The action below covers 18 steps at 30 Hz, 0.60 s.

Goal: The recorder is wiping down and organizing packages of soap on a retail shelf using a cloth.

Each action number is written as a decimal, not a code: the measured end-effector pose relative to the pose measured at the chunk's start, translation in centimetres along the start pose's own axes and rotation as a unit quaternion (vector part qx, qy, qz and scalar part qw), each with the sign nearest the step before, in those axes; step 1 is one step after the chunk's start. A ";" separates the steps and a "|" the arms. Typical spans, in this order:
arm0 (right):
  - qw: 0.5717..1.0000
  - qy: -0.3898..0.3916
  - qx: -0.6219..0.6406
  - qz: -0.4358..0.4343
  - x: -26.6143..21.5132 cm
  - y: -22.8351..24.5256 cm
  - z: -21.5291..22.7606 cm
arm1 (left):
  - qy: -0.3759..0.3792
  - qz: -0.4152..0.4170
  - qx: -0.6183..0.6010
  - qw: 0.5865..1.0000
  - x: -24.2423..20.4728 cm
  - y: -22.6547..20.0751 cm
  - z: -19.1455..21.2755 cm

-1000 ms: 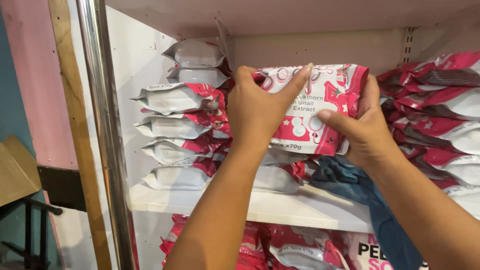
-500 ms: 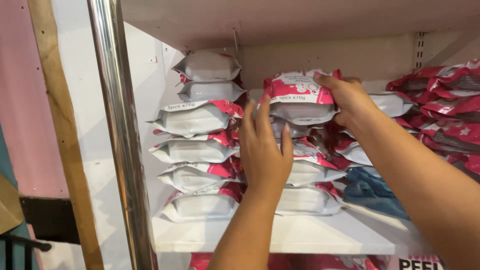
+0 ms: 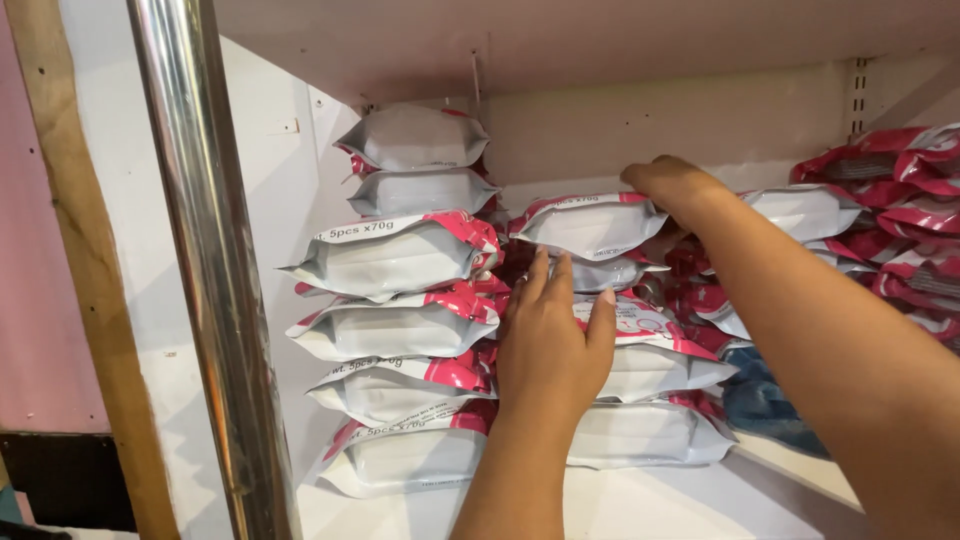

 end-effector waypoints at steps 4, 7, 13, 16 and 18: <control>0.993 -0.049 -0.101 0.042 -3.4 1.6 1.3 | -0.017 -0.021 0.016 1.000 -0.3 0.2 0.0; 0.983 -0.041 -0.126 0.124 -6.9 2.8 1.3 | -0.017 -0.008 0.019 1.000 -0.2 -0.1 0.2; 0.950 -0.009 -0.185 0.250 -6.1 2.7 -1.6 | -0.013 0.002 0.055 0.998 -0.5 -0.7 0.4; 0.953 -0.025 -0.171 0.249 -5.6 2.8 -2.0 | -0.008 0.005 0.059 0.998 -0.6 -0.9 0.4; 0.970 -0.006 -0.134 0.205 -4.7 2.2 -2.5 | -0.018 -0.011 0.064 0.998 -0.6 -1.0 0.4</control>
Point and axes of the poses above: each hand's wrist, its own x-axis towards the middle knuckle, its own z-axis out of the back of the hand, y = z × x, the point moved 6 cm from there along x, towards the middle knuckle, and after that the axes turned 9 degrees about -x, right-handed, at the moved point
